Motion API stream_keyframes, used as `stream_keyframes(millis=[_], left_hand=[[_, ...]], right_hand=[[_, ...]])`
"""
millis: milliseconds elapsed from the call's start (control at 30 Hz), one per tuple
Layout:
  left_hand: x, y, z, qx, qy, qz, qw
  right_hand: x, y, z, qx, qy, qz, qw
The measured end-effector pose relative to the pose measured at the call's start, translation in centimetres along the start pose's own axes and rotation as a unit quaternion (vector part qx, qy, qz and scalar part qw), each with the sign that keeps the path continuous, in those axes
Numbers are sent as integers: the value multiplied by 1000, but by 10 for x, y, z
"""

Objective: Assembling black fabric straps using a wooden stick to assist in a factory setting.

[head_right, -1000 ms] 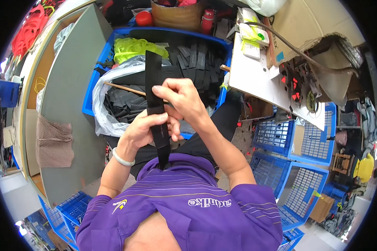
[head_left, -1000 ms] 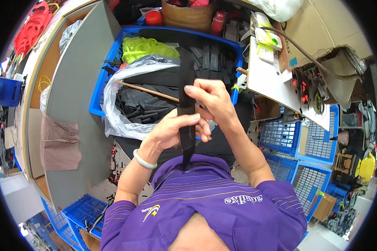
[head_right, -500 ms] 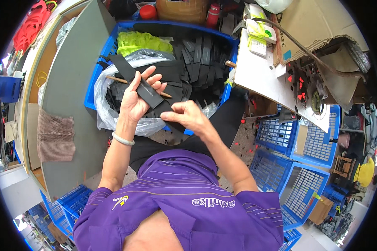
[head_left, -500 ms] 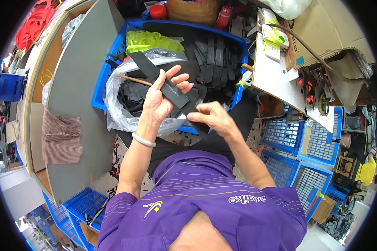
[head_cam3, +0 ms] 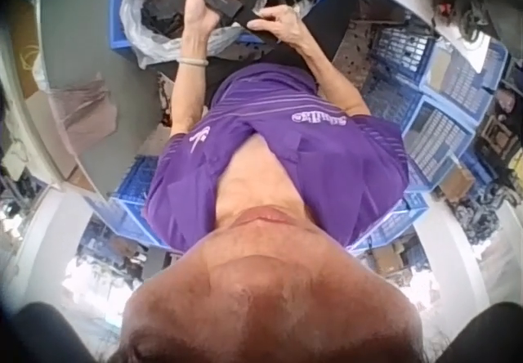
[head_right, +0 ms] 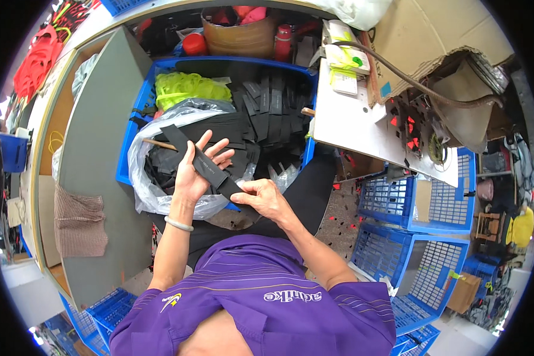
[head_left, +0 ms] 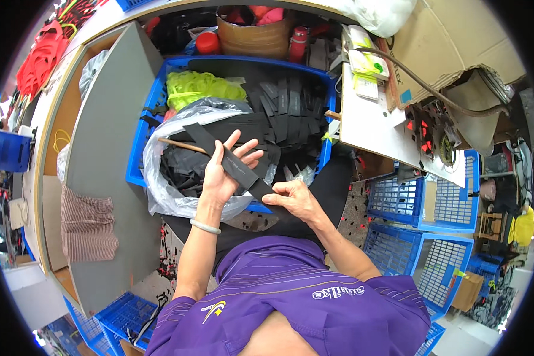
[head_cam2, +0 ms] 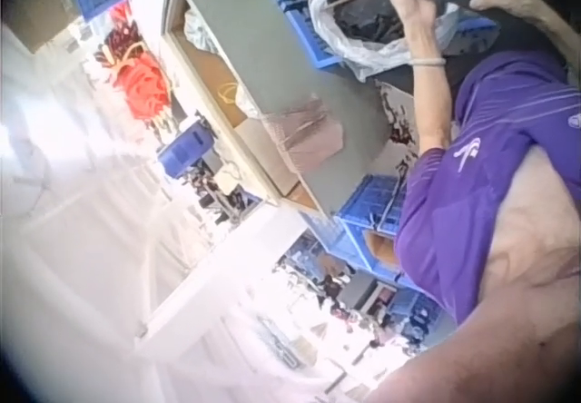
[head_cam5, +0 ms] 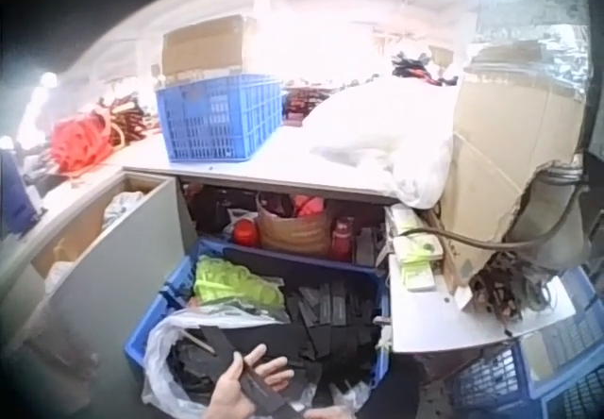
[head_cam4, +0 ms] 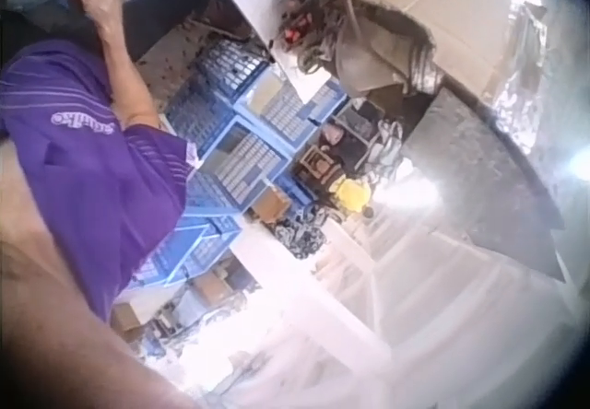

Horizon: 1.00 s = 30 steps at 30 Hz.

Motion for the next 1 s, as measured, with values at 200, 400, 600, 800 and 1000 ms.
stream_keyframes(millis=[200, 400, 600, 800, 1000], left_hand=[[5, 2, -14, -11, -37, -72, 997], [34, -12, -28, -117, -57, -243, 961], [41, -76, 40, -227, -39, -238, 944], [-25, -166, 118, -484, 166, -262, 818], [-56, -146, 81, -457, 186, -288, 821]], right_hand=[[-20, 0, -10, -42, 36, -139, 989], [-44, -56, -83, -205, -93, -59, 972], [-131, -169, -159, -350, -81, 196, 913], [-117, -159, -149, -298, -104, 421, 850], [-66, -24, -123, -108, -191, 244, 944]])
Point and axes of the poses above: each hand's wrist, its own z-axis away from the middle knuckle, its own y-axis out of the palm, x = y × z, the point moved 8 cm from there along -z, towards the middle knuckle, and after that the axes turned 15 degrees about -y, right-handed, at the moved point
